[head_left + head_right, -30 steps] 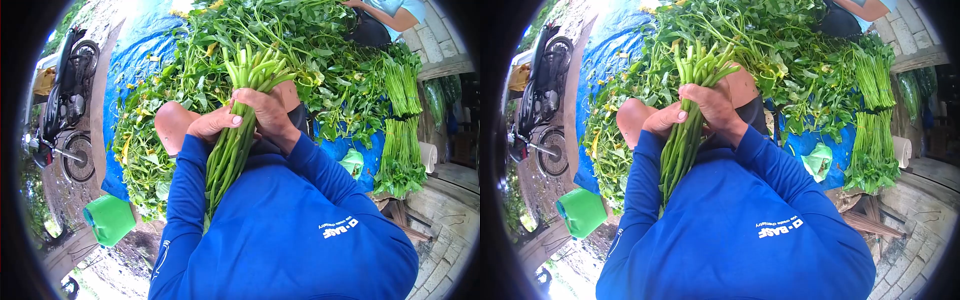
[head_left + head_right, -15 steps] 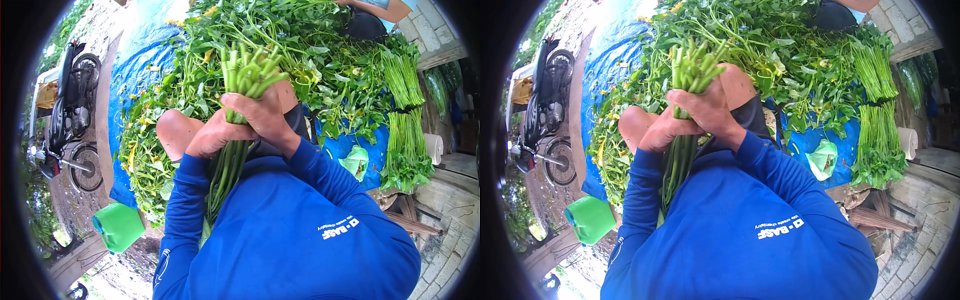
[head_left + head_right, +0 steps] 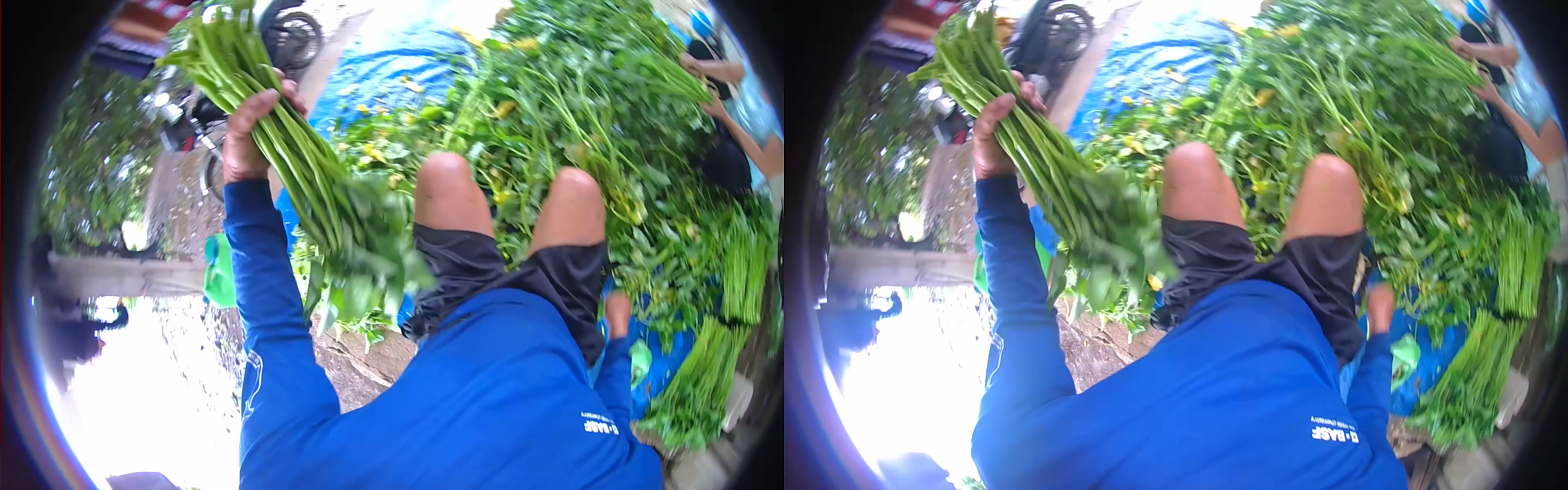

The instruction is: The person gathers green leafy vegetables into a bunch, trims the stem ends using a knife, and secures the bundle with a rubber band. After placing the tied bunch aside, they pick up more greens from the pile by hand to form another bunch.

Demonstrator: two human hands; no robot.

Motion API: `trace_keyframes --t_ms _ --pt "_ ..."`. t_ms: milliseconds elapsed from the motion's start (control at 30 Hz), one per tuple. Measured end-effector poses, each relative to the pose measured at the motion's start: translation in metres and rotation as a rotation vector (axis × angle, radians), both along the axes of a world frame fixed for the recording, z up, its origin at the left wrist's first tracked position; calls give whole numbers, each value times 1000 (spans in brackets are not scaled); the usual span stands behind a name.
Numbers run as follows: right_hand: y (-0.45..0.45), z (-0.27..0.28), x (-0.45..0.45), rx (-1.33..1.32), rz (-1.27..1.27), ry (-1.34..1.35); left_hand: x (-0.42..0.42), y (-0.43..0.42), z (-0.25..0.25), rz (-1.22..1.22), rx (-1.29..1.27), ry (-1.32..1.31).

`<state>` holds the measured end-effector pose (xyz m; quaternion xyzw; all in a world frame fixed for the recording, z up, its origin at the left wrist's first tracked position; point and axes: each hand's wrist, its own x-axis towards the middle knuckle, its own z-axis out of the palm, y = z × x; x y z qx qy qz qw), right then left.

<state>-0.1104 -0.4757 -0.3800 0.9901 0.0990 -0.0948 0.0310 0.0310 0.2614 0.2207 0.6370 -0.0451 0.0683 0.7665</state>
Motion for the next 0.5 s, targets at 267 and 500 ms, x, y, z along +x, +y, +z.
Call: trace_keyframes --t_ms 267,500 --pt "20 8 -133 216 -305 263 -20 92 67 451 220 -174" --pt "36 22 -166 361 -485 -78 -73 3 17 53 164 208"
